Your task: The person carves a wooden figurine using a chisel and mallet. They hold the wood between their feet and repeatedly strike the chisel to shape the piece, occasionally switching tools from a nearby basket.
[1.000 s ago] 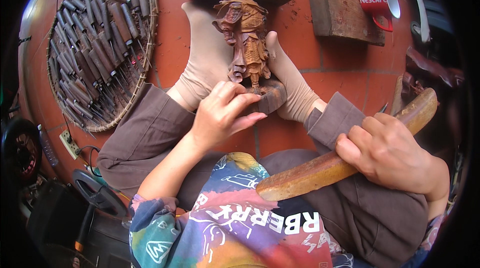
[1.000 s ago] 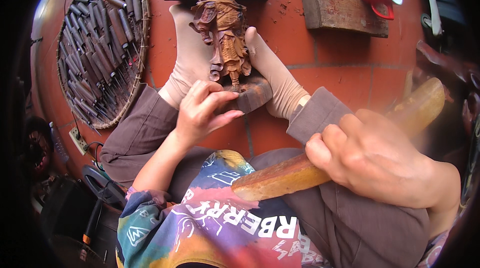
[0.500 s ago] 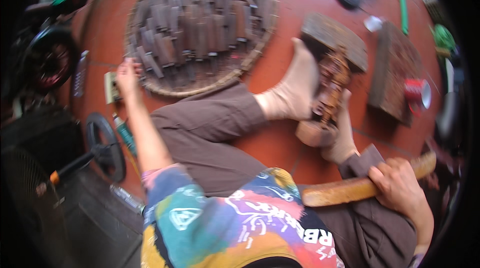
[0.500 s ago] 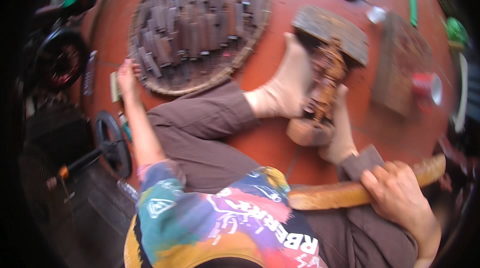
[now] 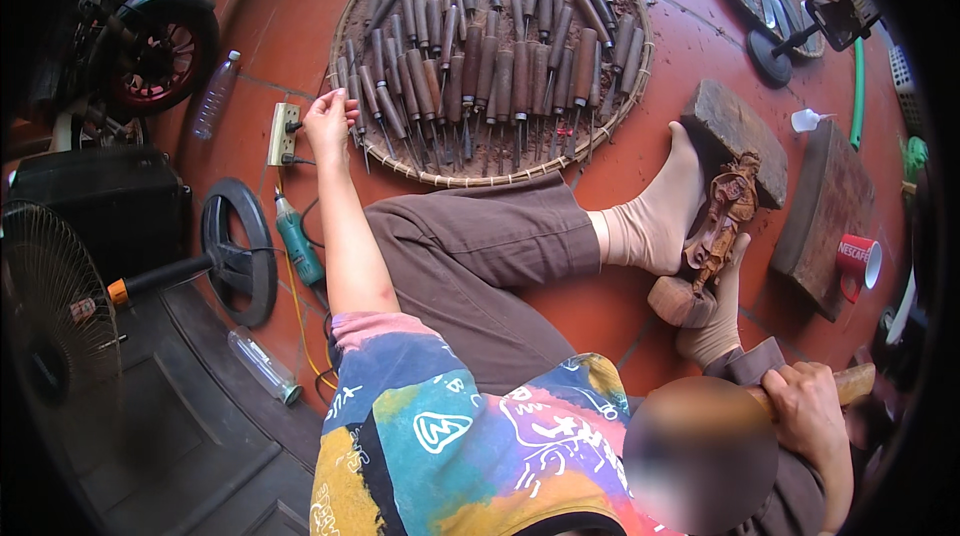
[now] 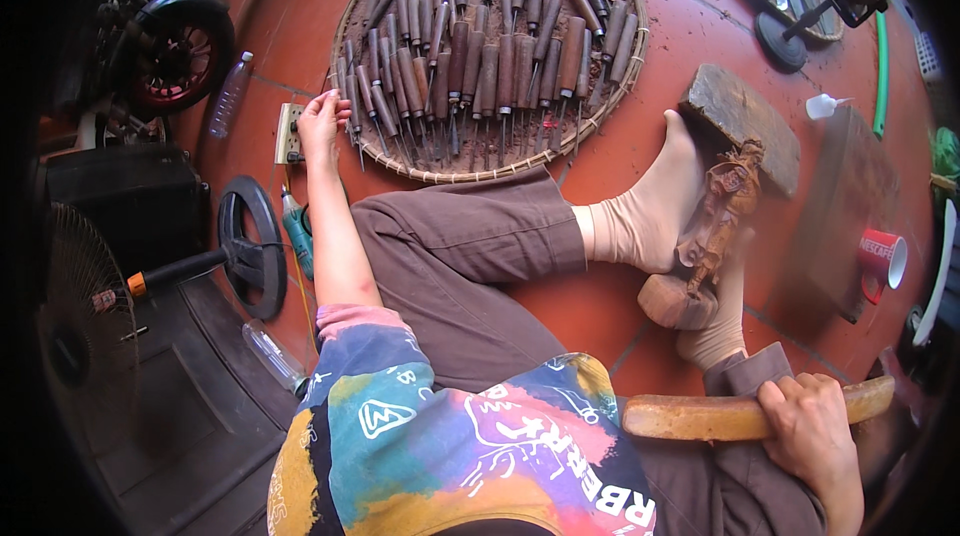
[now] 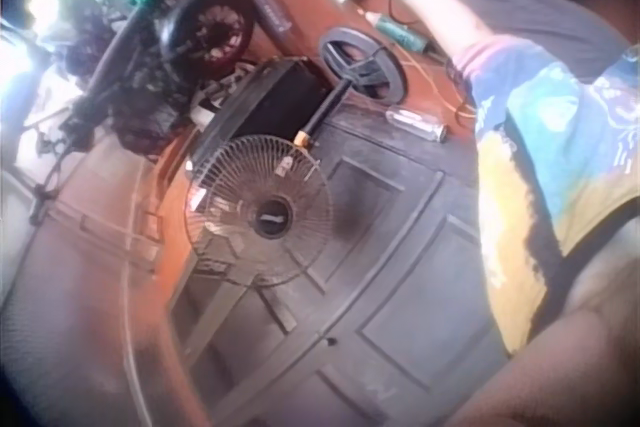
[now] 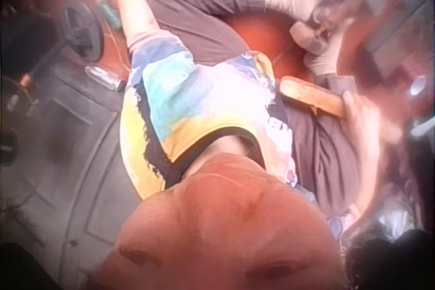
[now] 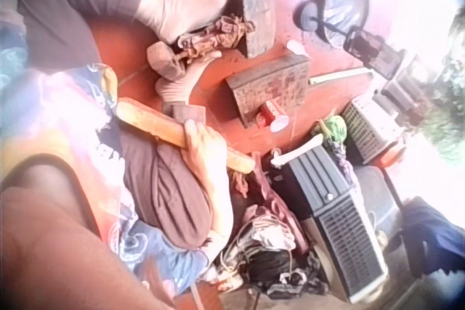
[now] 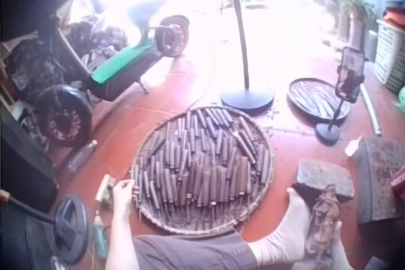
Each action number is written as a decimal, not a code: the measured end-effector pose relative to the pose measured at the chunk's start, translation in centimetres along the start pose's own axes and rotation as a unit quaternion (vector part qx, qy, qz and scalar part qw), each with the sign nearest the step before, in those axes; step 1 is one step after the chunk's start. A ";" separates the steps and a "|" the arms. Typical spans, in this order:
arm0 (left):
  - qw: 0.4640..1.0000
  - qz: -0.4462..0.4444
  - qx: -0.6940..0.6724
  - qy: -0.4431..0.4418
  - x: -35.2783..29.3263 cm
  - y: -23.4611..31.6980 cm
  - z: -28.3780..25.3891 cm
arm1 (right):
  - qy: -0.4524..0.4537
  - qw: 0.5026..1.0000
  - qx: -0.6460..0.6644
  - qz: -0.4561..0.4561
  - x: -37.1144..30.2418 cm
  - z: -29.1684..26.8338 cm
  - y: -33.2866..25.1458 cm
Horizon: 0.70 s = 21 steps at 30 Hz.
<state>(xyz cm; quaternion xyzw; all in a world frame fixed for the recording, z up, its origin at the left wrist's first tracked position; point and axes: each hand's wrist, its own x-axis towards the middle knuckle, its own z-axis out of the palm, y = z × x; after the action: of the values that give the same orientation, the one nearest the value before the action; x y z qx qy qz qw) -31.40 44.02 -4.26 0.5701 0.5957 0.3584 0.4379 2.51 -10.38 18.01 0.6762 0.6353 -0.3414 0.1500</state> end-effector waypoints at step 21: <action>0.995 0.034 0.051 -0.080 0.3 -1.5 2.7 | 0.025 0.999 0.021 0.010 -2.2 0.1 -0.1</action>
<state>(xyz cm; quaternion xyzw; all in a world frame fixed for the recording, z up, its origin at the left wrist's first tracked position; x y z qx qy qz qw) -29.41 44.01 -6.63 0.6382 0.5569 0.2953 0.4421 2.50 -12.09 19.46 0.6935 0.6252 -0.3361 0.1234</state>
